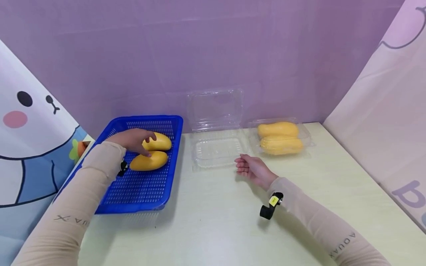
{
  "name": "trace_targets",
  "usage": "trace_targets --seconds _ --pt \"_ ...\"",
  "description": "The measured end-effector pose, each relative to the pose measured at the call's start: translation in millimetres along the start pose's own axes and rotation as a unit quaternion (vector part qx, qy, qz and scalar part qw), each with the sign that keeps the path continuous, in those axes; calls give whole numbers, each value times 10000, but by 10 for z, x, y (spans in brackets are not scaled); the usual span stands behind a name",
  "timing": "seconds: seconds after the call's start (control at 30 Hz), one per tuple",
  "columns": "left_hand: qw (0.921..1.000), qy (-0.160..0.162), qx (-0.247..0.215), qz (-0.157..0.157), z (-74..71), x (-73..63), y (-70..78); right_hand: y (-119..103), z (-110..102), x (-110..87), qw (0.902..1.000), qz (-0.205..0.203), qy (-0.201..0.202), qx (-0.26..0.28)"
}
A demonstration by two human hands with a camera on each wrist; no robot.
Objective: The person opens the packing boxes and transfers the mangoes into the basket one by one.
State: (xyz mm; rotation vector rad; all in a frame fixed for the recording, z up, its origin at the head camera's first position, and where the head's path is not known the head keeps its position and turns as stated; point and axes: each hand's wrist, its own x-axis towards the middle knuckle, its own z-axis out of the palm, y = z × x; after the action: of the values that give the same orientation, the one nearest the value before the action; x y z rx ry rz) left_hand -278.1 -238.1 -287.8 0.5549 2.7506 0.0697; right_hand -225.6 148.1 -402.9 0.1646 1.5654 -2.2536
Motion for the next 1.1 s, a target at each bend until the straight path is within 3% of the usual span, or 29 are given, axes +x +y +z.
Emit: trace_targets --seconds 0.3,0.6,0.9,1.1 --pt "9996 239 114 34 -56 -9 -3 -70 -101 -68 9999 -46 -62 92" --pt "9989 386 24 265 -143 -3 10 -120 -218 -92 9998 -39 37 197" --pt "9970 572 132 511 -233 -42 188 -160 -376 -121 9995 -60 109 282" --pt "9971 534 132 532 -282 -19 299 -191 -501 -111 9982 -90 281 519"
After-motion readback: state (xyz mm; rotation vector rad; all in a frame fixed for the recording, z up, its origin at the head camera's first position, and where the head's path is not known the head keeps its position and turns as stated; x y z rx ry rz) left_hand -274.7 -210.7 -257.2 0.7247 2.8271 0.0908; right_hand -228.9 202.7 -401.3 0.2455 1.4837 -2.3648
